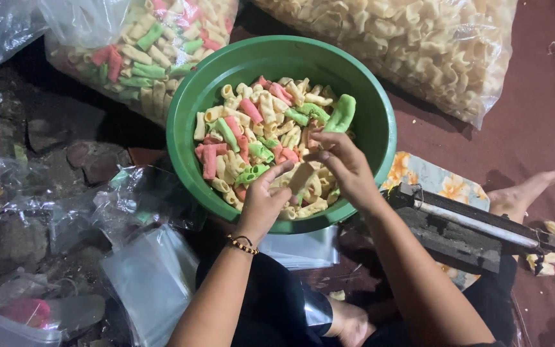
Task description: Packing colorful tube-shaped snacks into small plastic bags and sealing them using a manual heat sealer.
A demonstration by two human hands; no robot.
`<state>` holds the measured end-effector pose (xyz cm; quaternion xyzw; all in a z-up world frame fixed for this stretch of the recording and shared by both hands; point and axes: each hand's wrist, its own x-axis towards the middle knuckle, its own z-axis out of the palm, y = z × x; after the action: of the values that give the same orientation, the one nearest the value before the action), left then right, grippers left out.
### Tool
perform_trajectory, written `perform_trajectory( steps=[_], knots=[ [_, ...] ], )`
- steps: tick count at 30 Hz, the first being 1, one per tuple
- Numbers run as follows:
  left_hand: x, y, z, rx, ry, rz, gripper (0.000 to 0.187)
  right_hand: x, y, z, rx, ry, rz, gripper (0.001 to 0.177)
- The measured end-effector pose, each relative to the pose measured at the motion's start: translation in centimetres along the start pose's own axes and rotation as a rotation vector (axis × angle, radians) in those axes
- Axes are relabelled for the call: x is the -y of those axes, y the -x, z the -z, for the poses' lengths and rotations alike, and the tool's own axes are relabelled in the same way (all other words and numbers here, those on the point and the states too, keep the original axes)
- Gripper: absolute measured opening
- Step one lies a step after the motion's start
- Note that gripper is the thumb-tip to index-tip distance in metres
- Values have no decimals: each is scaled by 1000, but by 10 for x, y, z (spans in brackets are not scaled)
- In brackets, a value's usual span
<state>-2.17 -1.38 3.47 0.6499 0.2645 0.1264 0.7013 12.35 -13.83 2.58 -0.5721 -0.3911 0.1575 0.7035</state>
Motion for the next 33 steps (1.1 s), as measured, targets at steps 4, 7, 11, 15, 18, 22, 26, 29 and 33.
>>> perform_trajectory(
  steps=[4,7,11,15,18,22,26,29,33],
  knots=[
    [7,-1,5,-8,-6,-60,65,1,-2,12,-106,-224,-170,37],
    [5,0,6,-23,-66,-90,65,3,-2,20,-143,-477,-209,38],
    [15,-5,6,-48,-118,-127,63,3,5,30,-76,-717,-220,41],
    [12,-1,-2,-26,-140,-188,66,16,7,12,60,-589,-290,41],
    [8,6,-11,8,-27,-198,68,23,13,-1,125,-380,-334,51],
    [-1,8,-7,-29,-24,-142,61,49,14,-5,99,11,-293,65],
    [10,0,2,-37,1,-164,62,59,11,6,187,790,-183,45],
    [-8,8,5,-26,-15,-139,68,98,0,-7,222,1118,-222,43],
    [-3,3,8,34,30,-129,62,61,18,-12,300,1327,309,33]
  ],
)
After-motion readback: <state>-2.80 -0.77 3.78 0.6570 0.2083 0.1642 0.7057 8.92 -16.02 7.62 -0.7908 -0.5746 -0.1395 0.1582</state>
